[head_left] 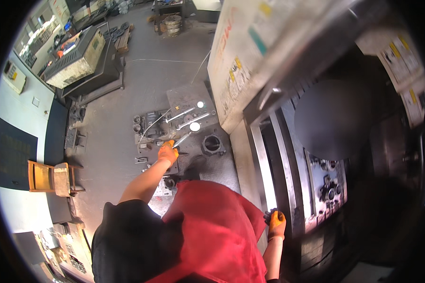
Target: The person positions metal components into a machine fixture, secures them with a wrench, and measures the parts using a dial indicator gauge.
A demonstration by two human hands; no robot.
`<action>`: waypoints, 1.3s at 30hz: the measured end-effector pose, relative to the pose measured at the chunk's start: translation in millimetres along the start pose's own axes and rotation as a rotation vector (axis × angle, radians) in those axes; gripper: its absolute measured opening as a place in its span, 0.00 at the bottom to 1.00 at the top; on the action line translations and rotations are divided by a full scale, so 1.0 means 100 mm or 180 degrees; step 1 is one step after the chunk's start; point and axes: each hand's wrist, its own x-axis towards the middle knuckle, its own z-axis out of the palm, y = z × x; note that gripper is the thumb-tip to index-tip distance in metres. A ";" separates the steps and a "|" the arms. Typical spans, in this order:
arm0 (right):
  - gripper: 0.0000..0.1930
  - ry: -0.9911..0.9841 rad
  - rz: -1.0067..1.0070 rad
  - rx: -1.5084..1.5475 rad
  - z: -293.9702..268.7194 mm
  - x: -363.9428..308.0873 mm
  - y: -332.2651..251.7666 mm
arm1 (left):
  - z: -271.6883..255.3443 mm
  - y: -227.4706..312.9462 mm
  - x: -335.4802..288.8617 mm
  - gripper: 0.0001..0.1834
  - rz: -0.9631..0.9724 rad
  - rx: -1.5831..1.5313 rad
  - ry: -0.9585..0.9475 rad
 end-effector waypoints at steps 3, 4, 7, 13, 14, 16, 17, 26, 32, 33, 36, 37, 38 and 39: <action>0.11 -0.0007 -0.0065 -0.0179 0.23 0.31 -0.07 | 0.24 -0.27 0.83 0.23 -0.0014 0.0248 0.0120; 0.11 0.0193 -0.0138 -0.0173 0.30 0.27 -0.08 | 0.33 -0.25 0.96 0.22 -0.0187 0.0347 -0.0065; 0.16 -0.0186 0.0635 -0.0764 0.52 0.57 -0.15 | 0.44 -0.29 1.86 0.21 -0.0361 0.0489 -0.0048; 0.18 -0.0444 0.1416 -0.3142 1.34 0.67 -0.80 | 1.41 -0.46 3.36 0.17 -0.0268 0.0828 -0.0500; 0.18 -0.0301 0.1201 -0.2933 1.28 0.66 -0.72 | 1.58 -0.50 3.53 0.17 -0.0226 0.0865 -0.0499; 0.17 -0.0060 0.1293 -0.2958 1.29 0.79 -0.66 | 1.78 -0.55 3.89 0.18 -0.0149 0.0986 -0.0660; 0.16 -0.0069 0.1396 -0.3104 1.30 0.79 -0.69 | 1.83 -0.51 4.05 0.18 -0.0076 0.1084 -0.0857; 0.16 -0.0112 0.1502 -0.3549 1.96 0.93 -1.11 | 2.29 -0.48 4.72 0.16 0.0576 0.1725 -0.1034; 0.17 -0.0165 0.1535 -0.3726 2.10 1.08 -1.20 | 2.41 -0.56 4.77 0.14 0.0818 0.2114 -0.0784; 0.18 -0.0119 0.1265 -0.3694 1.91 1.04 -0.97 | 2.31 -0.39 4.73 0.15 0.0931 0.2054 -0.0918; 0.21 -0.0248 0.0975 -0.3821 1.75 1.02 -0.79 | 2.34 -0.33 4.52 0.22 0.1349 0.1421 -0.0483; 0.23 -0.0287 0.1055 -0.3436 1.88 1.05 -1.02 | 2.49 -0.58 4.41 0.28 0.1352 0.1255 -0.0437; 0.24 -0.0201 0.1110 -0.3615 1.89 0.96 -1.07 | 2.51 -0.47 4.20 0.32 0.1199 0.1230 -0.0920; 0.25 -0.0392 0.1401 -0.3237 1.70 1.09 -0.93 | 2.55 -0.69 4.04 0.34 0.1245 0.1191 -0.0939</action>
